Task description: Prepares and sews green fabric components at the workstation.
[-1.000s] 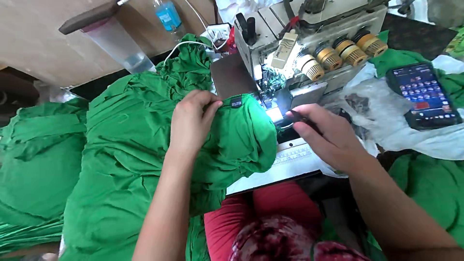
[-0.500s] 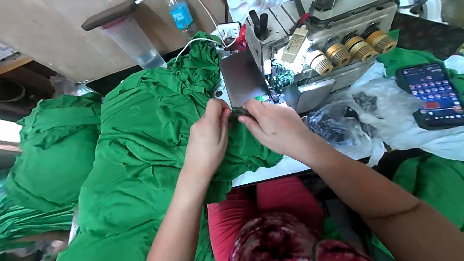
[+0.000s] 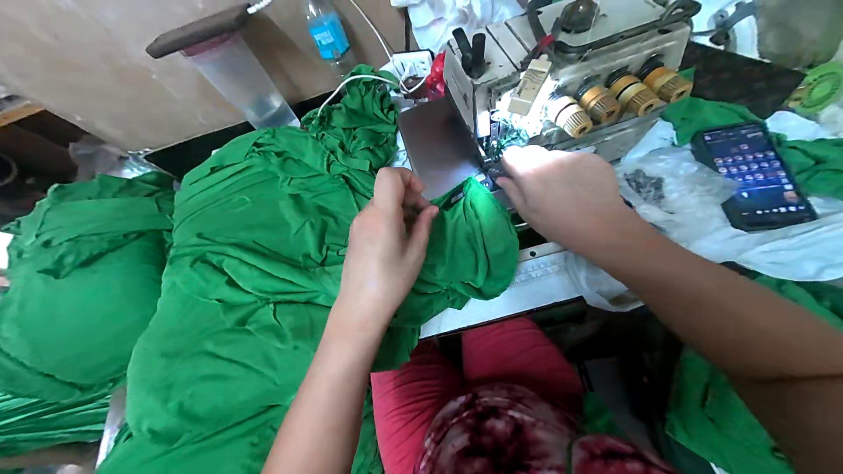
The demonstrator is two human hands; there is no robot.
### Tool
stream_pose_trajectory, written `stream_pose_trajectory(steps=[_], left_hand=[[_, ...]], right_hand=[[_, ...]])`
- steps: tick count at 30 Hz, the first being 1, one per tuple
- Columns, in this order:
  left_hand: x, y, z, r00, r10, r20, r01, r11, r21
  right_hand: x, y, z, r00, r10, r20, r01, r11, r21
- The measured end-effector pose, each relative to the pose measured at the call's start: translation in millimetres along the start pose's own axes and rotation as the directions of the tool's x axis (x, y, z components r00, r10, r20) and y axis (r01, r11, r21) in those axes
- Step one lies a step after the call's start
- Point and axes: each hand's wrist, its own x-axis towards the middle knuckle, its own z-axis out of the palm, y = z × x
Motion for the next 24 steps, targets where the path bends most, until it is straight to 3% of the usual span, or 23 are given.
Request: stream_pose_trajectory(steps=[7, 12, 15, 18, 21, 24], left_hand=[[1.4, 5.7, -0.2, 1.0, -0.018, -0.009, 0.018, 0.999, 0.032], [-5.3, -6.9, -6.9, 1.0, -0.008, 0.023, 0.007, 0.999, 0.042], [-19.5, -26.1, -9.6, 1.0, 0.01, -0.008, -0.009, 0.986, 0.166], [-38.8, -52.8, -7.8, 0.972, 0.157, -0.178, -0.1, 0.951, 0.291], [-49.3, -69.3, -1.8, 0.89, 0.324, -0.322, -0.247, 0.934, 0.258], [-49.9, -68.4, 4.6, 0.846, 0.383, -0.37, -0.329, 0.922, 0.202]], right_hand=[[12.5, -19.7, 4.3, 0.995, -0.098, 0.014, 0.099, 0.988, -0.122], [-3.0, -11.8, -3.0, 0.996, -0.092, 0.007, 0.092, 0.996, 0.0], [-34.8, 20.9, -5.4, 0.998, -0.001, -0.063, 0.01, 0.991, 0.134], [-70.7, 72.6, 11.4, 0.97, 0.201, -0.135, -0.169, 0.962, 0.216], [-92.3, 112.4, 34.5, 0.917, 0.388, -0.096, -0.361, 0.906, 0.221], [-99.1, 130.8, 53.5, 0.9, 0.43, -0.073, -0.414, 0.895, 0.167]])
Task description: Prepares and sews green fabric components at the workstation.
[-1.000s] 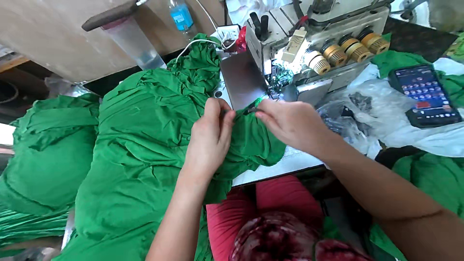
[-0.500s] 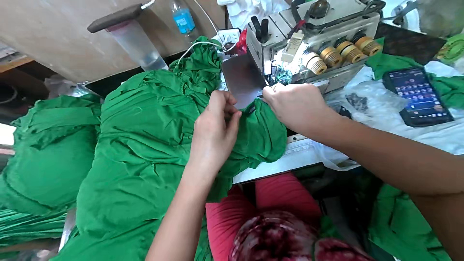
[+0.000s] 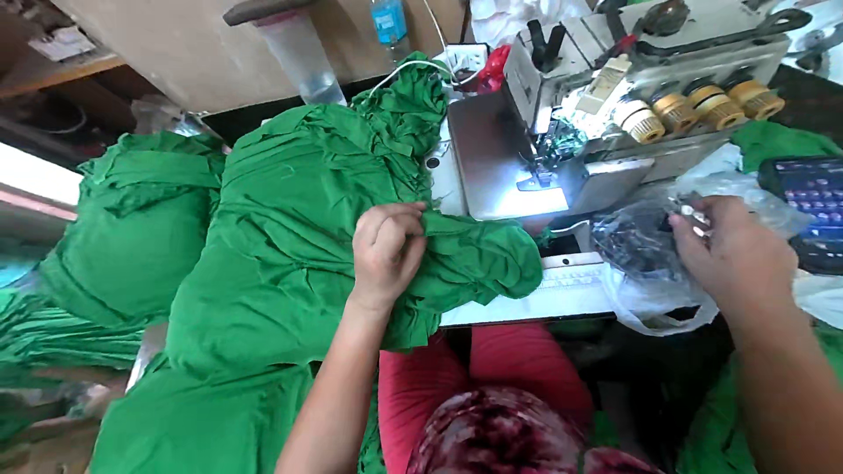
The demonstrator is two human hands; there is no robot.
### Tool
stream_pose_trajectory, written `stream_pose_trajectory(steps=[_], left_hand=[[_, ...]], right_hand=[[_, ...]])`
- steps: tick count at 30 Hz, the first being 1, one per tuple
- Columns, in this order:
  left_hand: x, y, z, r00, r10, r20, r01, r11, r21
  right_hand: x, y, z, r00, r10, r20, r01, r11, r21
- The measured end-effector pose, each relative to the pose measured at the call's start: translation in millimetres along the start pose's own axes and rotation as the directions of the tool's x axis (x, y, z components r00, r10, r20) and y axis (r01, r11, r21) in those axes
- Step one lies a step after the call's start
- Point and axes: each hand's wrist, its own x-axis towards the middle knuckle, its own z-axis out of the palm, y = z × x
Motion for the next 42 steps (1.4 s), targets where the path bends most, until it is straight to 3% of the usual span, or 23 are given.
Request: stream_pose_trajectory(steps=[3, 6, 10, 12, 16, 19, 24, 36, 39, 42], left_hand=[[2.3, 4.7, 1.1, 1.0, 0.017, -0.017, -0.016, 1.0, 0.014], [5.1, 7.6, -0.2, 1.0, 0.024, -0.019, -0.024, 1.0, 0.009], [10.0, 13.0, -1.4, 0.996, 0.088, -0.009, -0.088, 0.996, -0.024], [11.3, 13.1, -9.8, 0.988, 0.151, 0.012, -0.152, 0.988, 0.012], [5.1, -7.6, -50.1, 0.961, 0.24, 0.139, -0.265, 0.943, 0.2], [-7.0, -25.0, -70.5, 0.952, 0.223, 0.209, -0.278, 0.916, 0.288], [-17.4, -31.1, -70.5, 0.981, 0.155, 0.119, -0.188, 0.918, 0.348], [-24.0, -29.1, -77.6, 0.994, 0.098, -0.042, -0.075, 0.919, 0.387], [-15.9, -16.2, -85.4, 0.997, -0.066, -0.049, 0.08, 0.923, 0.376], [0.2, -11.9, -104.5, 0.938, -0.347, 0.002, 0.345, 0.933, 0.106]], right_hand=[[-4.1, -6.4, 1.8, 0.97, -0.2, -0.136, 0.205, 0.978, 0.028], [-18.1, -63.5, -12.9, 0.869, -0.408, -0.28, 0.463, 0.871, 0.167], [-34.4, -144.1, 5.7, 0.76, -0.582, -0.288, 0.645, 0.62, 0.447], [-29.4, -165.4, 19.7, 0.705, -0.662, -0.255, 0.685, 0.543, 0.485], [2.4, -165.8, 11.7, 0.565, -0.727, -0.389, 0.82, 0.441, 0.365], [23.8, -164.3, -1.6, 0.399, -0.769, -0.5, 0.916, 0.352, 0.19], [39.1, -170.6, -0.9, 0.236, -0.829, -0.508, 0.967, 0.25, 0.04], [35.4, -184.0, 0.1, 0.16, -0.844, -0.513, 0.975, 0.216, -0.051], [29.4, -190.4, -2.7, 0.144, -0.854, -0.5, 0.98, 0.195, -0.05], [15.9, -205.0, -7.8, 0.254, -0.893, -0.372, 0.965, 0.206, 0.163]])
